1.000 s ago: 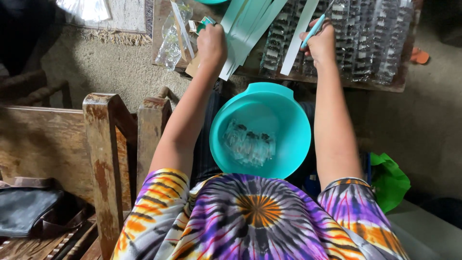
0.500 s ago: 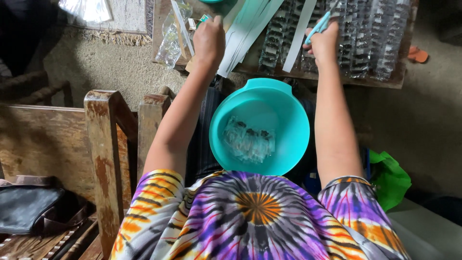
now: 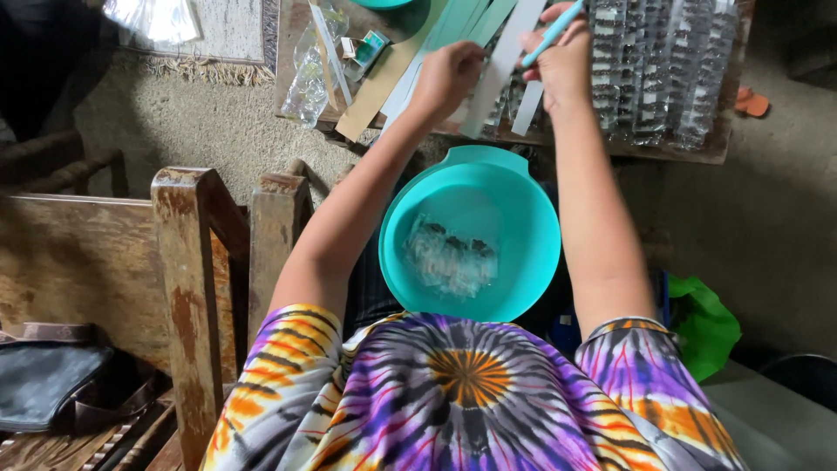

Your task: Cutting long plastic strips into smaller pieces using scissors and collecting them in a bowl

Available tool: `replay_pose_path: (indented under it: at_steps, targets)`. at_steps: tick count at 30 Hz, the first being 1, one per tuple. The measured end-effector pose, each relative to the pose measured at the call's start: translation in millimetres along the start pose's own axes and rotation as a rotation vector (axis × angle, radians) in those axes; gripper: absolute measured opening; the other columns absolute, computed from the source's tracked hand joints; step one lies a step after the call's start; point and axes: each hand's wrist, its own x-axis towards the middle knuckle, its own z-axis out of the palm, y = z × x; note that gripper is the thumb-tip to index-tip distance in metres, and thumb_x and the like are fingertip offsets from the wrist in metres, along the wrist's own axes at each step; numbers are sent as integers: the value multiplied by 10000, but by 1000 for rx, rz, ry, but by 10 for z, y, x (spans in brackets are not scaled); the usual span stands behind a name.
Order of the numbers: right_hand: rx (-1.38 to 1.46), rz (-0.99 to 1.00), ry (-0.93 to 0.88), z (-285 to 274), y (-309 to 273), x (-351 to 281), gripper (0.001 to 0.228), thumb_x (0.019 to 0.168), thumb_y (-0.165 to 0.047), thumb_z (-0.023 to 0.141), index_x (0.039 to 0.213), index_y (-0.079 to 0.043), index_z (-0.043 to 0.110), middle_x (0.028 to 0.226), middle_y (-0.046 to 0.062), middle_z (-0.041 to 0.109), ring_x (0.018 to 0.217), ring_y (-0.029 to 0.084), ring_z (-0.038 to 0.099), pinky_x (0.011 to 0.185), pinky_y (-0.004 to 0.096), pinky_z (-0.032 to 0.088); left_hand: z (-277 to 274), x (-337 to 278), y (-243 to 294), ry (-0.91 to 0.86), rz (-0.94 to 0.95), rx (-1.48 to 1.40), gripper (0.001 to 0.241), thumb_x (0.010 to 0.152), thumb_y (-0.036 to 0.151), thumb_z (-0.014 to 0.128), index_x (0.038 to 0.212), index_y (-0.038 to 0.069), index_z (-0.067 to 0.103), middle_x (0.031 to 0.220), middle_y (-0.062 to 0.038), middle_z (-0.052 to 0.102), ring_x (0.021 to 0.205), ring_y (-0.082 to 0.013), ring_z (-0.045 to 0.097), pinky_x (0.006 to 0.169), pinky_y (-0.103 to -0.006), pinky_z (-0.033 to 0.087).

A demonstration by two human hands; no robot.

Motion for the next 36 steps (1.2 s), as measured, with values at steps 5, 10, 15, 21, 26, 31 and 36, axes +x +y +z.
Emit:
replay_pose_path:
  at_steps: [5, 10, 15, 21, 26, 31, 36]
  targets:
    - [-198, 85, 31, -261, 174, 277, 247, 933, 71, 590, 1020, -134, 482, 928, 39, 618, 613, 63, 696, 379, 84, 529, -390, -125, -309, 27, -235, 545, 265, 908, -59, 451, 1005, 44, 676, 975, -158, 693, 872, -285, 652, 704, -385, 575]
    - [-365, 115, 65, -395, 668, 573, 279, 909, -41, 661, 1099, -128, 478, 950, 47, 685, 575, 86, 710, 366, 158, 519, -417, -104, -811, 33, -241, 771, 234, 822, 48, 556, 1024, 20, 670, 1093, -194, 591, 982, -414, 521, 733, -529, 479]
    - [-452, 127, 191, -394, 985, 686, 569, 832, -120, 783, 1286, -217, 454, 1098, 61, 639, 908, 247, 688, 513, 343, 668, -301, 46, -991, 105, -242, 860, 265, 753, -40, 544, 971, 54, 663, 1030, -174, 596, 1024, -386, 561, 764, -517, 498]
    - [-363, 94, 168, -349, 589, 355, 291, 898, -121, 700, 1125, -140, 519, 1027, 26, 642, 671, 104, 708, 418, 172, 563, -455, 208, -712, -119, -427, 859, 166, 899, 34, 546, 993, 75, 677, 1122, -162, 580, 1076, -310, 507, 888, -422, 469]
    - [-283, 63, 125, -388, 488, 197, 256, 908, -90, 681, 1063, -150, 486, 963, 33, 627, 600, 94, 680, 404, 162, 532, -421, 98, -684, 40, -167, 864, 194, 829, -135, 535, 850, 34, 628, 854, -171, 648, 873, -322, 546, 718, -412, 480]
    - [-214, 55, 76, -430, 385, 22, 256, 922, -47, 651, 1075, -132, 465, 954, 49, 622, 579, 87, 684, 387, 141, 496, -585, -79, -403, 240, 230, 644, 217, 911, -23, 501, 726, 89, 482, 572, -39, 481, 561, -193, 399, 443, -333, 268]
    - [-129, 92, 98, -514, 438, -32, 257, 907, -49, 647, 1074, -125, 467, 892, 51, 692, 526, 82, 663, 349, 155, 450, -1216, -332, 409, 67, 349, -13, 218, 904, -19, 618, 1087, 61, 706, 962, -97, 576, 815, -230, 585, 639, -295, 415]
